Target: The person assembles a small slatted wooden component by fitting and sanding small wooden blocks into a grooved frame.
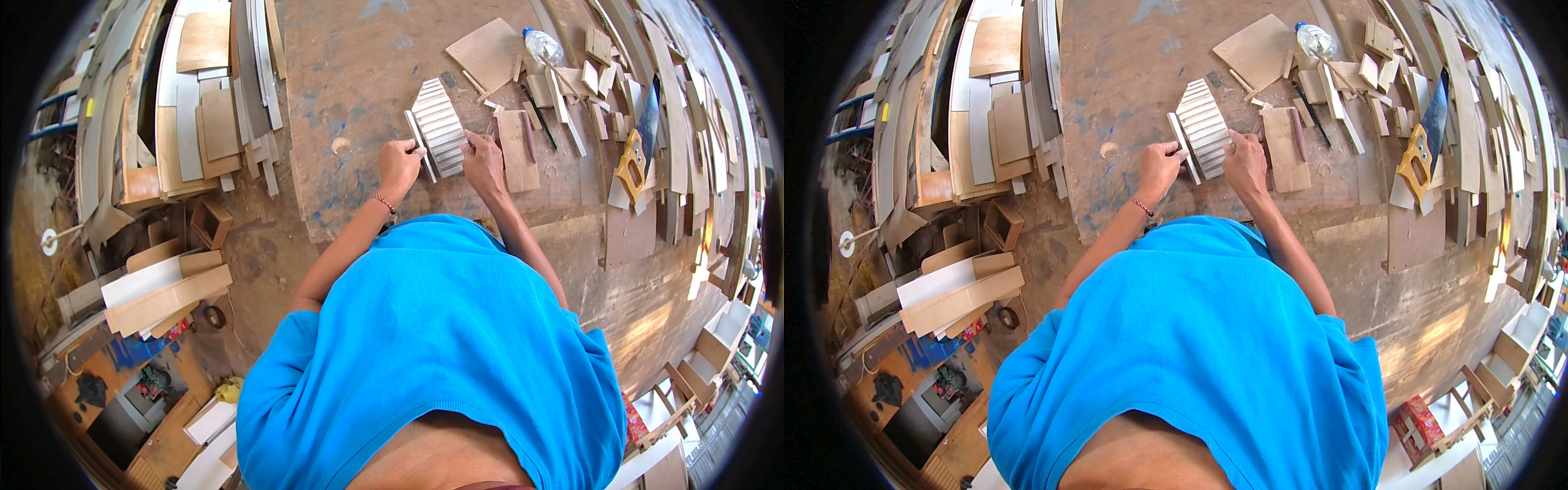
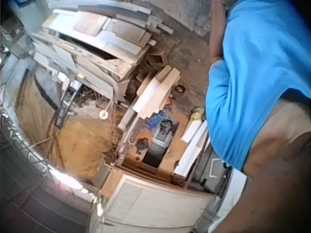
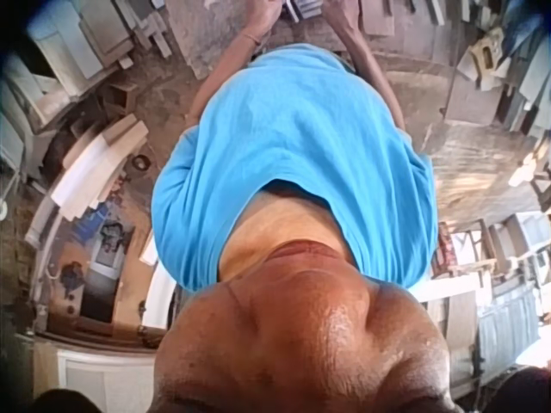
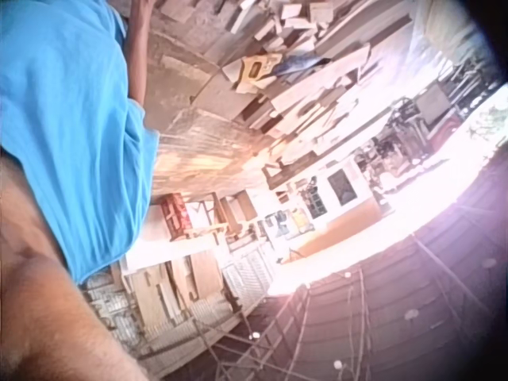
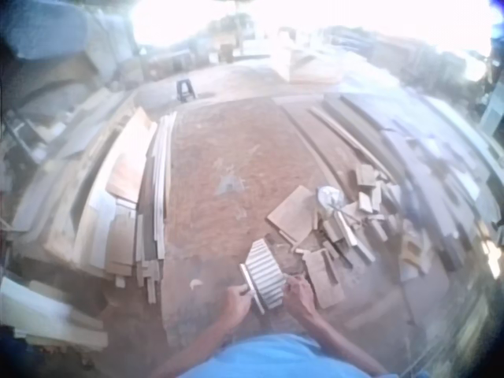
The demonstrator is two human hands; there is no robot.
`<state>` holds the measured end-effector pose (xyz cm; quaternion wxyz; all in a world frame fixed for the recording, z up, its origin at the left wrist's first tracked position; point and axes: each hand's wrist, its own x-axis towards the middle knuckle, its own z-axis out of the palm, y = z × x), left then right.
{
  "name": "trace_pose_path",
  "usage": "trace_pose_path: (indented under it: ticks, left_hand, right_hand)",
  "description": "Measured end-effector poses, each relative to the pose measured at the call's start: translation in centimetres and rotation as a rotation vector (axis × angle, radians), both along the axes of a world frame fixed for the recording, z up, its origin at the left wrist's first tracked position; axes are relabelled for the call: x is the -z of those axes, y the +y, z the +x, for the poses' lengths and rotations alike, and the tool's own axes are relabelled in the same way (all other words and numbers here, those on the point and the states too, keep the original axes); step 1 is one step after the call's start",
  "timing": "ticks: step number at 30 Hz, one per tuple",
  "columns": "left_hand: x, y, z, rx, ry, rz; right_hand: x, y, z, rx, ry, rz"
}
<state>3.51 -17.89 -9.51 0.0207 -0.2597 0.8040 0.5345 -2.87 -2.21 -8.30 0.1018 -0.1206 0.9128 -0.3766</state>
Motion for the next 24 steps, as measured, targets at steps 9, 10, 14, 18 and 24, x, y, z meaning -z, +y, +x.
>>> trace_pose_path:
  ticks: [9,10,14,18,24]
  left_hand:
    - [-1.5,-0.2,-0.2,-0.034,0.041,-0.286]
    - [-1.3,-0.4,-0.1,-0.050,0.040,-0.282]
    - [-0.4,-0.1,-0.2,-0.118,0.117,-0.170]
    - [0.5,0.3,-0.7,-0.201,0.163,-0.025]
    - [-0.7,0.2,-0.6,-0.183,0.209,-0.012]
  right_hand:
    - [0.6,0.2,0.0,-0.014,0.042,-0.103]
    - [0.2,0.2,-0.1,-0.022,0.036,-0.087]
    - [0.1,-0.2,-0.5,0.020,0.024,-0.120]
    - [0.8,-0.7,-1.2,-0.015,0.037,-0.107]
    - [0.5,-0.4,-2.6,0.125,-0.486,-0.446]
